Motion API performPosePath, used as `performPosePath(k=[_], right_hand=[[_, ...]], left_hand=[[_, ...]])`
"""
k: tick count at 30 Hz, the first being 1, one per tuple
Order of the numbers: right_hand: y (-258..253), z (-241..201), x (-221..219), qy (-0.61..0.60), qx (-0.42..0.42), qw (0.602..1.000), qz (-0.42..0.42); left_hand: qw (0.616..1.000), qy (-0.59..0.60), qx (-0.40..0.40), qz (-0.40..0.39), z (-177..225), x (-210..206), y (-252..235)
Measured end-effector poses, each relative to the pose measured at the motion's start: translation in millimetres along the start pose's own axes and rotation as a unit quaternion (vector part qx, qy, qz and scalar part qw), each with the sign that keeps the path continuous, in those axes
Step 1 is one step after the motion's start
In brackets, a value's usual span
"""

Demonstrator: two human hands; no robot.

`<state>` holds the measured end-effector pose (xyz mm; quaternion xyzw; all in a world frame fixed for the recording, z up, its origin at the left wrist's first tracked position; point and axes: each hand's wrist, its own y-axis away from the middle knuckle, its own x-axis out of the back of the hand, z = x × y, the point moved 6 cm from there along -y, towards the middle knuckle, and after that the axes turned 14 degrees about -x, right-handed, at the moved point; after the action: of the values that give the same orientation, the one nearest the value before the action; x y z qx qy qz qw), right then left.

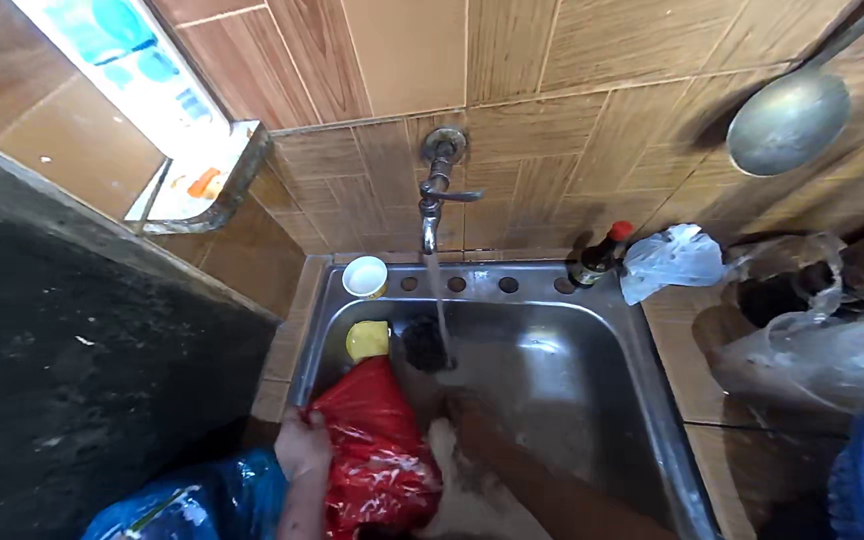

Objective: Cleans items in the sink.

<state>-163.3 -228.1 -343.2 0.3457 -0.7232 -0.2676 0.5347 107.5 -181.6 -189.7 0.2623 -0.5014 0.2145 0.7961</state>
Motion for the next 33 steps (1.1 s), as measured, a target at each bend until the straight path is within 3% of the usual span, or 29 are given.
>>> performPosePath(k=[3, 6, 9, 13, 17, 20, 25, 28, 33], right_hand=[[-12.3, -11.6, -5.9, 0.003, -0.003, 1.000, -0.007], [-15.3, -17.8, -9.5, -0.067, -0.014, 0.998, -0.007], [-26.1, -13.2, -20.5, -0.037, -0.026, 0.998, -0.042], [-28.6, -8.3, -22.8, -0.021, -0.004, 0.999, -0.047], [-17.3, -16.9, -10.7, 0.021, 0.008, 0.997, -0.074], [-19.8, -23.9, -4.1, 0.010, 0.023, 0.997, -0.069], [-26.5, -14.2, -19.1, 0.008, -0.022, 0.997, -0.076], [-26.1, -22.1, -25.3, 0.038, -0.069, 0.994, -0.081], [-25.7, -29.9, -23.2, 0.000, -0.159, 0.983, -0.088]], left_hand=[[0.997, -0.061, -0.044, -0.011, -1.2, -8.0, 3.3], [0.990, -0.069, -0.107, 0.066, 18.2, 23.5, 1.5], [0.978, -0.084, -0.155, 0.109, 33.9, 57.2, -13.9], [0.976, -0.135, -0.152, 0.081, 39.2, 84.7, -43.5], [0.958, -0.183, -0.213, 0.063, 78.7, 101.9, -65.1], [0.945, -0.205, -0.252, 0.051, 96.0, 100.8, -83.2], [0.925, -0.217, -0.308, 0.048, 109.4, 71.1, -92.3], [0.929, -0.229, -0.290, 0.025, 110.1, 55.5, -98.1], [0.943, -0.219, -0.250, 0.026, 103.9, 63.4, -116.4]])
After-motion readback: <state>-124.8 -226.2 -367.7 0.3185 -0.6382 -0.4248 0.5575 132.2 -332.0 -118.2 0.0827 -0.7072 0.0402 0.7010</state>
